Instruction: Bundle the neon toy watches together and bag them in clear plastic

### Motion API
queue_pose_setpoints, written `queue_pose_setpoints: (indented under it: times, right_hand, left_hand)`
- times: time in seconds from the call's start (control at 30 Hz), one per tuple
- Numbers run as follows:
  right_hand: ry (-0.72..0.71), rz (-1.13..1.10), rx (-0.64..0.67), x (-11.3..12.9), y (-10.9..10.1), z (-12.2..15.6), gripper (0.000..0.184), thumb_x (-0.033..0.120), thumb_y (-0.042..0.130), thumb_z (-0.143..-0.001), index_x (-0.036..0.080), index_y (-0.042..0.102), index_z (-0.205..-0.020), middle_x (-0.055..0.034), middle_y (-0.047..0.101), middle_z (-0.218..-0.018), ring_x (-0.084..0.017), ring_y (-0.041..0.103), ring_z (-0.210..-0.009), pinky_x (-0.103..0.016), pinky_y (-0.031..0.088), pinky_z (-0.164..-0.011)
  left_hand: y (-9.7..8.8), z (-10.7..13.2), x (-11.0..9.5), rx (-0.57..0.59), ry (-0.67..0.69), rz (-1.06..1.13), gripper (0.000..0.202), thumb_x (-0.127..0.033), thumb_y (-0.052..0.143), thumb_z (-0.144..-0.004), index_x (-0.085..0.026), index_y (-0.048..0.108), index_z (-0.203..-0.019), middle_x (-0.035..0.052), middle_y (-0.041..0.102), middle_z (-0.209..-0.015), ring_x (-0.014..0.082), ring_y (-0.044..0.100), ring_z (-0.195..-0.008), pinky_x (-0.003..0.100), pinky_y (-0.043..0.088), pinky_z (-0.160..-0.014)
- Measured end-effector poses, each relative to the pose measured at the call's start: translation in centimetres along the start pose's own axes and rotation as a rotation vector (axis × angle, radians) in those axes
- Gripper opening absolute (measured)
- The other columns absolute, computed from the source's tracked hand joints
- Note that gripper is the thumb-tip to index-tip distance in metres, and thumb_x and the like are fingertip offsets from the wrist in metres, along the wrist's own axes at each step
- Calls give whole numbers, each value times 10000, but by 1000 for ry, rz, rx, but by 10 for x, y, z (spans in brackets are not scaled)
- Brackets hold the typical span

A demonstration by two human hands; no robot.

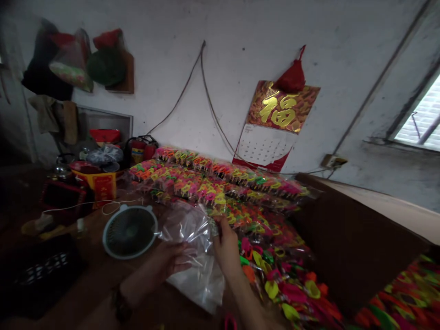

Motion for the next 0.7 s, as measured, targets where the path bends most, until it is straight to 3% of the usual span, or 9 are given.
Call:
queue_pose_setpoints:
  times: [0.1,0.23,0.3,0.4,0.47,0.6,0.7]
  right_hand:
    - [-158,346,-77,-8,4,22,263,144,429,-789,188,538,-1024,-67,683,-861,-207,651,-741,-271,473,-628]
    - [-494,746,-116,-6,18,48,336,38,367,-819,179,545,-1066,-94,681,-876,-211,624,-733,-290,447,-644]
    - [-602,837,-132,-6,24,53,333,28,362,-835,179,557,-1059,-95,678,-856,-210,598,-720,-304,432,-664]
    - [-628,845,-72,-9,27,51,333,40,367,-844,175,562,-1077,-98,664,-845,-220,575,-740,-326,436,-688]
    - [-534,813,-69,-9,25,52,384,51,352,-840,169,540,-1153,-134,653,-968,-253,577,-855,-374,453,-746]
    - [-61,633,-125,4,34,78,622,178,491,-784,114,368,-1390,-225,440,-1370,-383,441,-1195,-552,389,-927]
    - [234,170,110,16,57,107,640,282,538,-784,122,401,-1388,-189,534,-1314,-339,522,-1156,-466,446,-922]
  left_hand:
    - [-8,1,13,-83,-14,-6,317,-338,769,-663,-172,591,-867,56,664,-958,175,661,-824,405,505,-892]
    - [-18,5,26,-66,29,-56,245,-338,760,-674,-204,615,-820,55,677,-929,190,661,-876,419,485,-944]
    - [-21,8,28,-49,89,-132,183,-370,720,-720,-231,631,-801,61,681,-943,207,657,-915,433,487,-947]
    - [-24,9,25,-30,148,-234,182,-406,653,-778,-243,654,-858,70,682,-987,210,652,-938,406,517,-892]
    - [-25,9,20,-26,113,-244,262,-404,670,-760,-208,658,-934,93,675,-1035,192,658,-877,341,540,-782]
    - [-15,12,11,-59,37,-244,513,-437,728,-680,-170,608,-1101,124,654,-1065,140,629,-787,214,464,-610]
    - [-1,12,12,-89,76,-323,590,-523,743,-600,-153,610,-1041,78,648,-903,136,585,-733,215,432,-606]
Point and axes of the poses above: each hand's wrist, its own z-axis away from the middle knuckle, its own y-axis out of the palm, x = y × z, the point moved 1 cm from there along -z, towards the middle knuckle
